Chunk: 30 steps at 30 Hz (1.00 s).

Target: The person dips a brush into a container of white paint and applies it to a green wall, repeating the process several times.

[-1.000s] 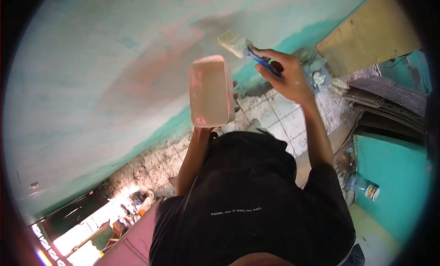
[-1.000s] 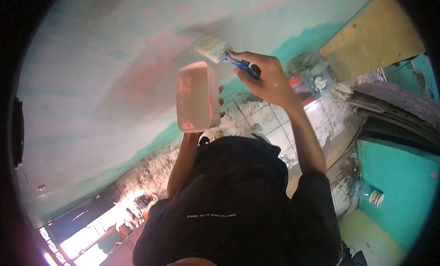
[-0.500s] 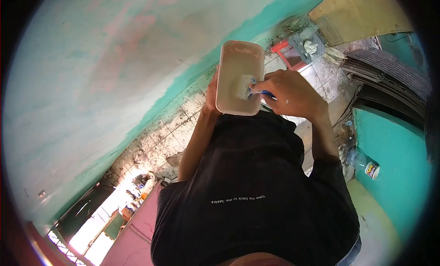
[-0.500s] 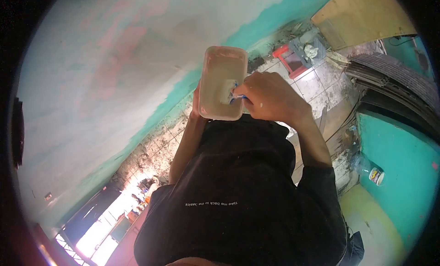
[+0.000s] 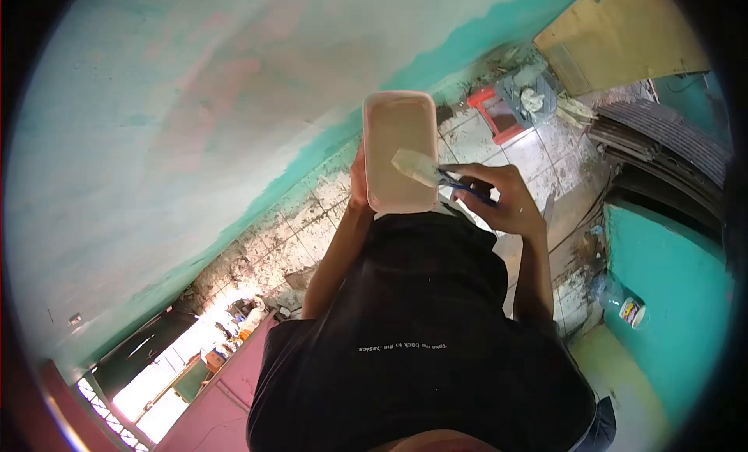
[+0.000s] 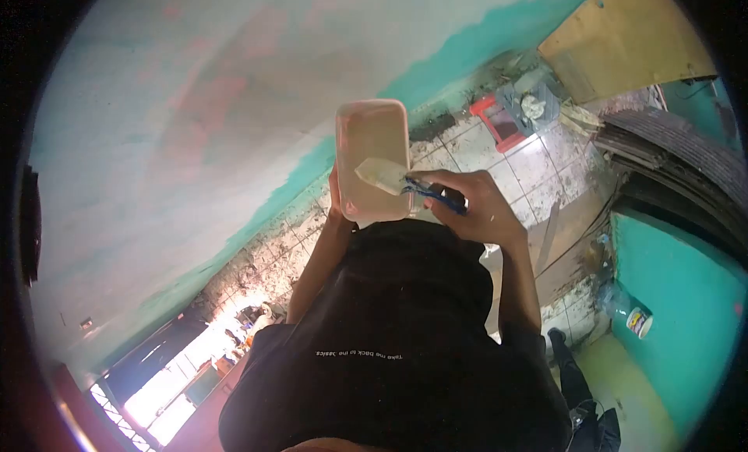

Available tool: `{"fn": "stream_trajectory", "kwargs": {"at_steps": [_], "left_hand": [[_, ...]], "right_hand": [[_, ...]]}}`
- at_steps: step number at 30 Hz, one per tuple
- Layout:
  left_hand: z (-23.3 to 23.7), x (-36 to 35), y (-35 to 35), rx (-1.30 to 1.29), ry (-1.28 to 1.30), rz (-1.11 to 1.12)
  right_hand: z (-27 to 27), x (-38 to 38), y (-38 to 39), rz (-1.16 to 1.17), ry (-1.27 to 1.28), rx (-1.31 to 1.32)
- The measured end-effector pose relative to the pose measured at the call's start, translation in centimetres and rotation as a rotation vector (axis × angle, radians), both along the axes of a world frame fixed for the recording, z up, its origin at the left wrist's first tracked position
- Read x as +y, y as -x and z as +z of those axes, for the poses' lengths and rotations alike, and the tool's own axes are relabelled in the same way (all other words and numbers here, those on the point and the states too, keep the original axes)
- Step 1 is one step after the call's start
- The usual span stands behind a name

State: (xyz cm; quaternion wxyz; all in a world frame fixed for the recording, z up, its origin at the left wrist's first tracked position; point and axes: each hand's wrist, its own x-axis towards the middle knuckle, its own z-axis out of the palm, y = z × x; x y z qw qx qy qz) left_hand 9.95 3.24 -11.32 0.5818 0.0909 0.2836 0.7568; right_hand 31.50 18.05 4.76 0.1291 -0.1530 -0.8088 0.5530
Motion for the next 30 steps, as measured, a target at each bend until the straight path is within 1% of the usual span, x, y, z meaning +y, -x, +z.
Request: {"fn": "stream_trajectory", "kwargs": {"at_steps": [1, 2, 3, 4, 5, 6, 7, 9, 10, 11, 12, 13, 15, 16, 17, 19, 20, 22, 23, 24, 26, 27, 29, 30], "left_hand": [[-0.3, 0.1, 0.3, 0.014, -0.004, 0.005], [-0.6, 0.0, 0.7, -0.003, -0.038, 0.007], [-0.9, -0.3, 1.1, -0.021, -0.072, 0.006], [-0.2, -0.4, 1.4, -0.011, -0.08, 0.009], [0.5, -0.6, 1.7, -0.11, -0.084, 0.015], [1.3, -0.5, 2.1, -0.206, -0.101, 0.019], [1.4, -0.8, 2.7, -0.185, -0.14, 0.026], [0.7, -2.2, 3.7, -0.104, -0.141, 0.104], [0.0, -2.8, 4.6, -0.079, -0.176, 0.115], [-0.9, -3.5, 5.4, 0.053, -0.124, 0.18], [-1.3, -4.2, 6.2, 0.179, -0.068, 0.248], [-1.0, -5.1, 7.1, 0.19, -0.091, 0.257], [-0.1, -7.0, 9.0, -0.002, -0.11, 0.202], [2.9, -7.7, 9.3, 0.017, -0.089, 0.248], [3.5, -8.7, 10.0, 0.025, -0.111, 0.234], [3.8, -10.9, 11.4, -0.153, -0.11, 0.277], [3.6, -11.8, 12.3, -0.151, -0.122, 0.256], [2.9, -13.8, 13.7, -0.22, -0.034, 0.294], [2.8, -14.6, 14.2, -0.219, -0.04, 0.274], [2.8, -15.2, 14.9, -0.207, -0.039, 0.258], [3.0, -15.7, 16.2, -0.191, -0.061, 0.216], [3.2, -16.1, 16.5, -0.203, -0.028, 0.223], [3.3, -17.1, 17.7, -0.204, 0.003, 0.193], [3.1, -17.6, 18.0, -0.226, -0.043, 0.185]], "right_hand": [[-0.8, -0.1, 0.3, 0.002, 0.06, 0.013], [-1.3, -0.2, 1.0, 0.045, 0.097, 0.12], [-1.5, -0.4, 1.6, 0.048, 0.092, 0.132], [-1.4, -0.7, 2.2, 0.064, 0.256, 0.057], [-1.2, -0.9, 2.9, 0.082, 0.41, -0.019], [-1.6, -1.3, 3.7, 0.103, 0.432, 0.029], [-2.3, -1.9, 4.3, 0.096, 0.467, 0.043], [-3.4, -2.5, 5.3, 0.106, 0.424, 0.106], [-3.1, -3.2, 6.3, 0.098, 0.506, 0.149], [-3.1, -3.8, 7.2, 0.08, 0.553, 0.183], [-2.9, -4.1, 8.2, 0.071, 0.528, 0.184], [-2.7, -4.4, 9.3, 0.057, 0.505, 0.184], [-1.6, -3.8, 12.2, -0.021, -0.078, 0.264], [0.0, -3.6, 13.4, -0.085, -0.184, 0.186], [0.9, -3.2, 14.8, -0.131, -0.264, 0.17], [4.0, -2.5, 18.3, -0.201, -0.513, 0.307], [5.9, -2.2, 19.9, -0.236, -0.591, 0.332], [11.0, -2.3, 22.7, -0.318, -0.716, 0.357], [13.0, -2.6, 24.0, -0.367, -0.765, 0.362], [13.8, -2.9, 25.4, -0.388, -0.778, 0.36], [15.5, -3.2, 27.4, -0.504, -0.8, 0.483], [14.4, -2.8, 27.9, -0.525, -0.818, 0.481], [8.3, -1.2, 28.8, -0.456, -0.916, 0.169], [5.8, -0.6, 28.4, -0.487, -0.927, 0.162]]}}
